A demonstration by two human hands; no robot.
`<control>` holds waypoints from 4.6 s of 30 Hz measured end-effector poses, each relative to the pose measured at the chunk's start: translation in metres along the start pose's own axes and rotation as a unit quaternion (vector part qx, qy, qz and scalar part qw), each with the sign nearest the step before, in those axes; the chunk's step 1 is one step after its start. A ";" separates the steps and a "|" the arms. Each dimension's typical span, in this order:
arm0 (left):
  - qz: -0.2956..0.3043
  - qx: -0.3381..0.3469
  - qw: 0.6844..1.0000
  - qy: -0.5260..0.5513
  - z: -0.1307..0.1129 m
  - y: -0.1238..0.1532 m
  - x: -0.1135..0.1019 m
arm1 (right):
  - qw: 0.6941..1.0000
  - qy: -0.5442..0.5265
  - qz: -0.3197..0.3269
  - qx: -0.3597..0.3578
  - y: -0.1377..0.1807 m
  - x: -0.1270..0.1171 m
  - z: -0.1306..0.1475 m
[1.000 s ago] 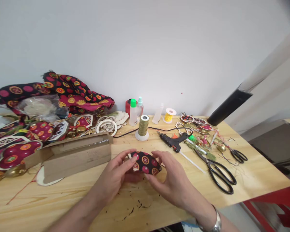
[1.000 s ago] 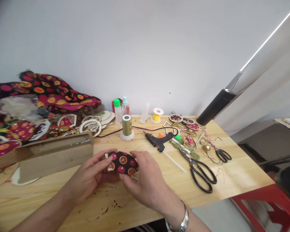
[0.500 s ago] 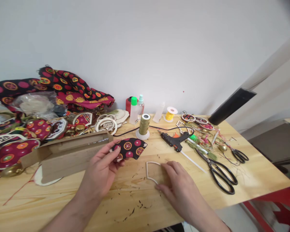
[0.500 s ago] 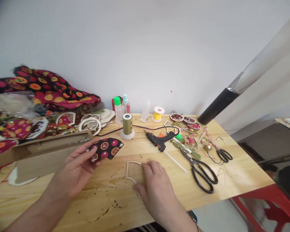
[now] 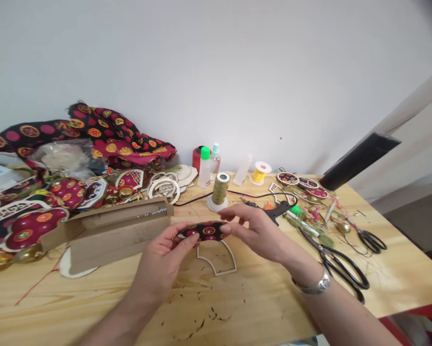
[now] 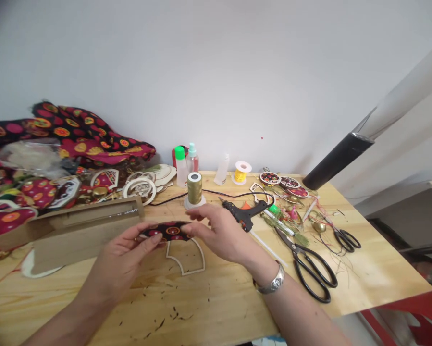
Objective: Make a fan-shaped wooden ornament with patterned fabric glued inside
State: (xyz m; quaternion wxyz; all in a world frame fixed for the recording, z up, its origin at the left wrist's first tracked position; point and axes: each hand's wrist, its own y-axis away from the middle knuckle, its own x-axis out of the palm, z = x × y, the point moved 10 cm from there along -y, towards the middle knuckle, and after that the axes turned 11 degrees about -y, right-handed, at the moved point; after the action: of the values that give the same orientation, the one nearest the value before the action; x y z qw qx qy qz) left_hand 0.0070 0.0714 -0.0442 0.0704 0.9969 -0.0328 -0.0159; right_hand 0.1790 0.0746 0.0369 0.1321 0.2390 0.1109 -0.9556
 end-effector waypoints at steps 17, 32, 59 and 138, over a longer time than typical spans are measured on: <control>0.075 -0.015 0.988 0.135 -0.010 0.005 0.022 | 0.873 0.282 -0.066 -0.391 0.047 0.026 0.050; 0.093 -0.009 0.995 0.021 -0.006 0.011 0.026 | 0.971 0.162 0.090 -0.150 0.016 0.040 0.020; -0.119 0.313 0.626 -0.705 -0.059 0.024 0.006 | 0.956 0.206 0.168 -0.127 0.021 0.060 0.011; 0.136 0.007 0.989 0.065 -0.013 0.022 0.029 | 0.934 0.266 -0.080 -0.226 0.020 -0.035 0.098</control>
State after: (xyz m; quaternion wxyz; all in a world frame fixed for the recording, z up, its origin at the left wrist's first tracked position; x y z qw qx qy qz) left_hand 0.0351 0.0497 -0.0289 0.0665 0.9825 -0.1638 0.0591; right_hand 0.1728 0.0355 0.1353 0.0714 0.4389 0.3733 -0.8142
